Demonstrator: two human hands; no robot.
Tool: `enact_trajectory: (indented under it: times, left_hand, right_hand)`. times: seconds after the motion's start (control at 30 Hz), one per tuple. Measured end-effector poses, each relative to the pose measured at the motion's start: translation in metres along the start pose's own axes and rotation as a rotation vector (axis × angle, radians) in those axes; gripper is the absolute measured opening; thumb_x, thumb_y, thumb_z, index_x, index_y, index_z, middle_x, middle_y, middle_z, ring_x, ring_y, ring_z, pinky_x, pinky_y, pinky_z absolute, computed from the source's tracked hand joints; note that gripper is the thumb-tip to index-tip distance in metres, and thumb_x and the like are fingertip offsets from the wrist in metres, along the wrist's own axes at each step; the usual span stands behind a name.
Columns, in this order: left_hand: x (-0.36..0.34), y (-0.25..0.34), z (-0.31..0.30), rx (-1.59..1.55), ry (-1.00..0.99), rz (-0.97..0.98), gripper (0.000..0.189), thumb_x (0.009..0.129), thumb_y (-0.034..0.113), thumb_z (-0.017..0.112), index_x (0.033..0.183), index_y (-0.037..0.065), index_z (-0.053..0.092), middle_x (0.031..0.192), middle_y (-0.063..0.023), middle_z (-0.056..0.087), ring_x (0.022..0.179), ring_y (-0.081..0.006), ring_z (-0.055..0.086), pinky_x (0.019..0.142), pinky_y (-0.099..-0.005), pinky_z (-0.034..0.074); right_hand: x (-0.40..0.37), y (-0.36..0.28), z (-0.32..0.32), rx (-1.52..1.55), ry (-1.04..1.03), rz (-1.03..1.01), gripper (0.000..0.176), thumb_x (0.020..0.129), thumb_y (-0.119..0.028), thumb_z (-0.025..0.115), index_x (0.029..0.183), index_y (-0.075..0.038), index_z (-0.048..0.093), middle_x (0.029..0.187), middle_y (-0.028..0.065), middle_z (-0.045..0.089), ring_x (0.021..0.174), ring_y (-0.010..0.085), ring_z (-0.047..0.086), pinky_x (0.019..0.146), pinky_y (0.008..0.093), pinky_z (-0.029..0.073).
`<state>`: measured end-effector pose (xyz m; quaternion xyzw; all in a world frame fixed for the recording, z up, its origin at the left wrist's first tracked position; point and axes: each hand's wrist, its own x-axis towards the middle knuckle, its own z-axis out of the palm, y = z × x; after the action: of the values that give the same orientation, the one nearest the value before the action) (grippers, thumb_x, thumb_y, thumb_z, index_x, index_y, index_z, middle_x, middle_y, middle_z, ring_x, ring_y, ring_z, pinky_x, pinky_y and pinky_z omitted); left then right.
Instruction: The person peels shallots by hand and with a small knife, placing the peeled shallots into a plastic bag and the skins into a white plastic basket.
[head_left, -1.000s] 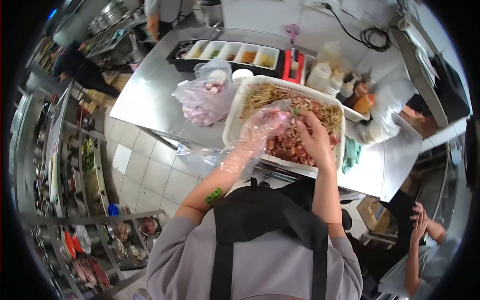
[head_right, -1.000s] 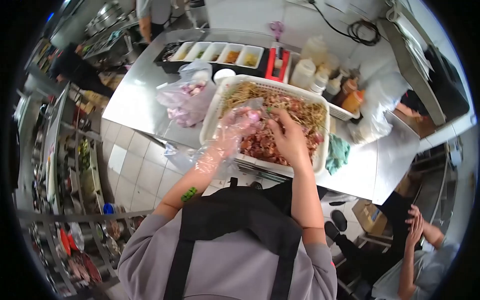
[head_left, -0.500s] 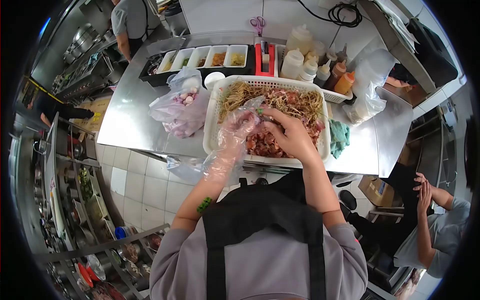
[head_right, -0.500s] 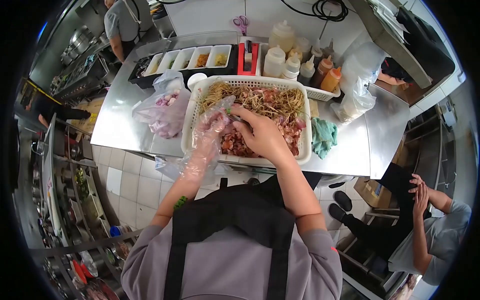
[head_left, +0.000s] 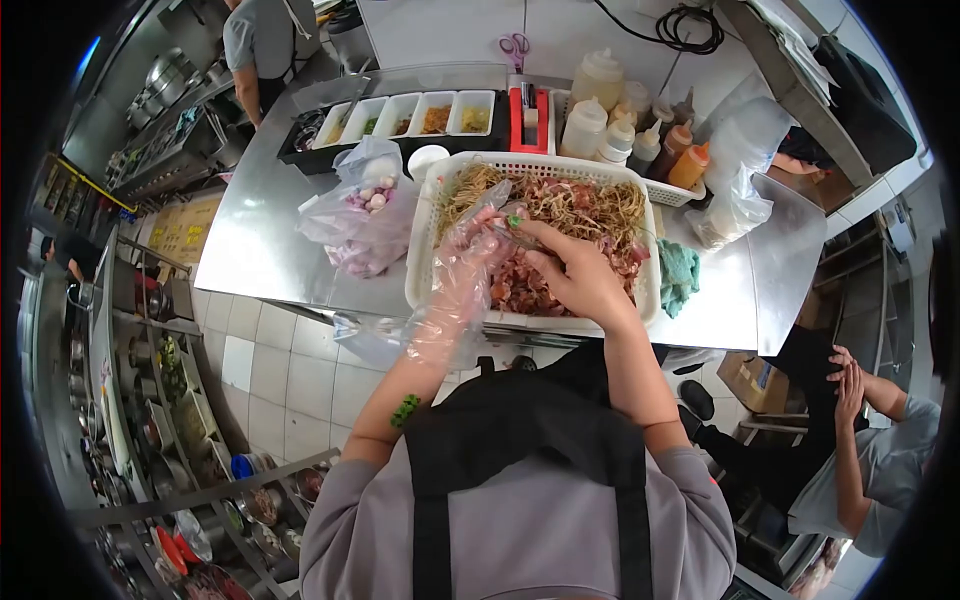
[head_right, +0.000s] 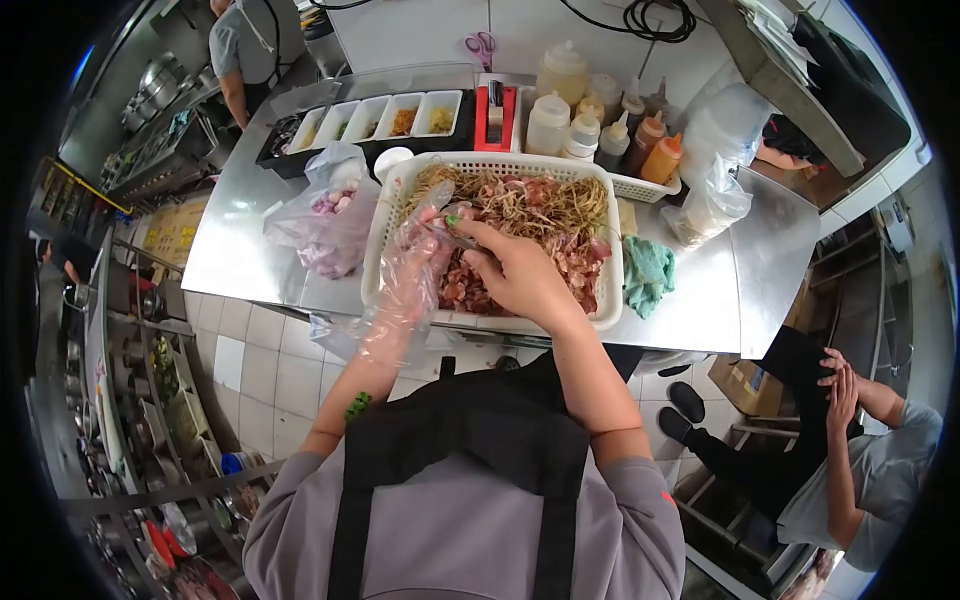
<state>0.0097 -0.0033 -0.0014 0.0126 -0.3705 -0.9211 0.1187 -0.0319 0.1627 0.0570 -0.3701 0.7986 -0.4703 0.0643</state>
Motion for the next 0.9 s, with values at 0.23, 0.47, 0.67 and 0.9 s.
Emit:
enact_trajectory:
  times: [0.23,0.47,0.67,0.9]
  left_hand:
    - [0.001,-0.004,-0.006,0.150,0.014,-0.034,0.033,0.085,0.011,0.063,0.115,0.001,0.055,0.106,-0.0063,0.059,0.093,-0.0145,0.059,0.087,-0.0292,0.047]
    - [-0.003,0.006,0.005,-0.085,0.022,0.013,0.036,0.085,0.013,0.064,0.117,0.004,0.052,0.096,-0.0031,0.062,0.087,-0.0138,0.060,0.082,-0.0295,0.049]
    - [-0.009,0.015,0.006,-0.145,0.017,-0.114,0.033,0.085,0.014,0.064,0.115,0.006,0.052,0.099,-0.0031,0.061,0.088,-0.0138,0.059,0.088,-0.0308,0.050]
    - [-0.002,0.008,0.000,-0.121,-0.064,-0.094,0.040,0.084,0.017,0.065,0.120,0.006,0.049,0.112,-0.0071,0.060,0.099,-0.0166,0.060,0.087,-0.0309,0.049]
  right_hand:
    - [0.007,0.012,0.019,-0.116,0.157,-0.065,0.030,0.087,-0.014,0.055,0.116,-0.005,0.056,0.107,0.0179,0.063,0.098,0.0304,0.061,0.084,0.0347,0.046]
    - [0.006,0.025,0.018,0.115,0.104,0.046,0.031,0.091,-0.013,0.053,0.120,0.000,0.053,0.114,0.0123,0.059,0.105,0.0179,0.054,0.091,0.0291,0.039]
    - [0.005,0.017,0.013,0.101,0.119,0.114,0.031,0.093,-0.015,0.052,0.120,0.000,0.052,0.111,0.0116,0.060,0.101,0.0158,0.054,0.089,0.0273,0.040]
    - [0.005,0.023,0.006,-0.167,0.242,0.060,0.030,0.093,-0.013,0.050,0.119,0.000,0.051,0.108,0.0197,0.060,0.099,0.0238,0.058,0.088,0.0293,0.041]
